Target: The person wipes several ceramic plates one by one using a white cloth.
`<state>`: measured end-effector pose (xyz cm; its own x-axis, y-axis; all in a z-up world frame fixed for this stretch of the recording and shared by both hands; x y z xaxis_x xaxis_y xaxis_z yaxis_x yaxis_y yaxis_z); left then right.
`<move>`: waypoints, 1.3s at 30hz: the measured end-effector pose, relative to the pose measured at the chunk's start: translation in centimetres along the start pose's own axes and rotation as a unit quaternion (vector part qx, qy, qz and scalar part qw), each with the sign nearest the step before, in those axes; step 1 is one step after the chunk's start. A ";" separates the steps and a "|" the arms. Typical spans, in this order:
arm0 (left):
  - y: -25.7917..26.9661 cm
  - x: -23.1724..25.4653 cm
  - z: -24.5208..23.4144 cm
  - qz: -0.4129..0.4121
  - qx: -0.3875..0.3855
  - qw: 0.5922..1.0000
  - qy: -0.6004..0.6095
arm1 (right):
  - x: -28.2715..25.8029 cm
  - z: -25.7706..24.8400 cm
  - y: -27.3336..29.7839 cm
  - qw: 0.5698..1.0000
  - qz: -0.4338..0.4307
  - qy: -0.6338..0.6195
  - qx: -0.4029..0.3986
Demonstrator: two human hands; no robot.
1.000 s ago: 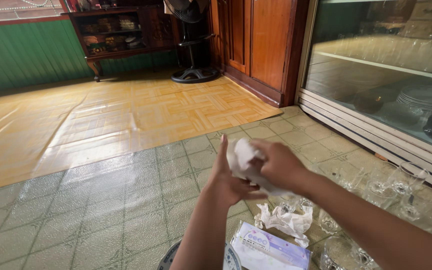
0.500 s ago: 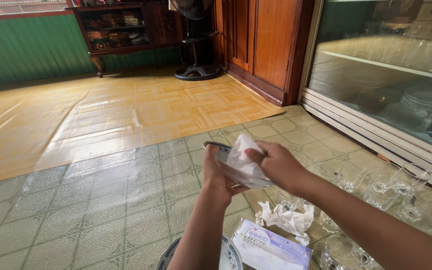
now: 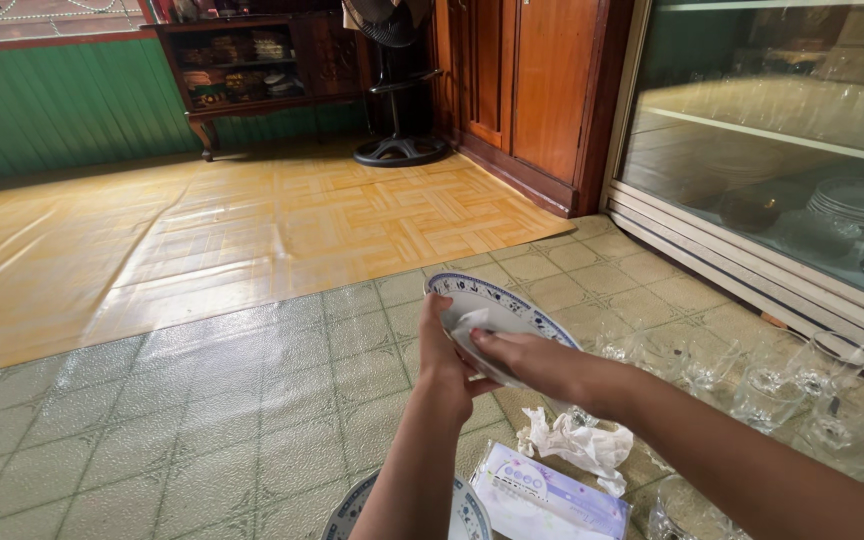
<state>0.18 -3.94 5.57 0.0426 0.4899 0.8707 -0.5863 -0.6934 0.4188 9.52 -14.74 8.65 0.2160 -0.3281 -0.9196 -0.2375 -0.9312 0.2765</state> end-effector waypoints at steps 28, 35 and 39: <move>0.8 0.6 0.2 0.003 -0.088 0.996 0.030 | 4.4 -4.0 -7.6 0.998 0.008 -0.028 0.054; 1.7 1.7 -0.7 0.012 0.040 0.996 0.084 | 1.8 -5.3 -4.2 0.930 0.028 0.356 0.084; 1.5 1.7 -1.5 0.032 0.096 0.991 0.082 | -3.4 -3.1 0.4 0.962 0.029 0.269 -0.045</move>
<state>-1.87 -3.37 7.26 -0.1308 0.5103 0.8500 -0.4177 -0.8059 0.4195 11.64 -14.47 12.76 0.6688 -0.3930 -0.6311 -0.1872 -0.9105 0.3687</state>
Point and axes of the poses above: each hand's wrist, its own y-axis away from the middle knuckle, its own z-axis out of the palm, x = y × z, the point moved 1 cm from there along -y, towards the middle knuckle, and after that the axes turned 13 degrees about -y, right-handed, at the moved point
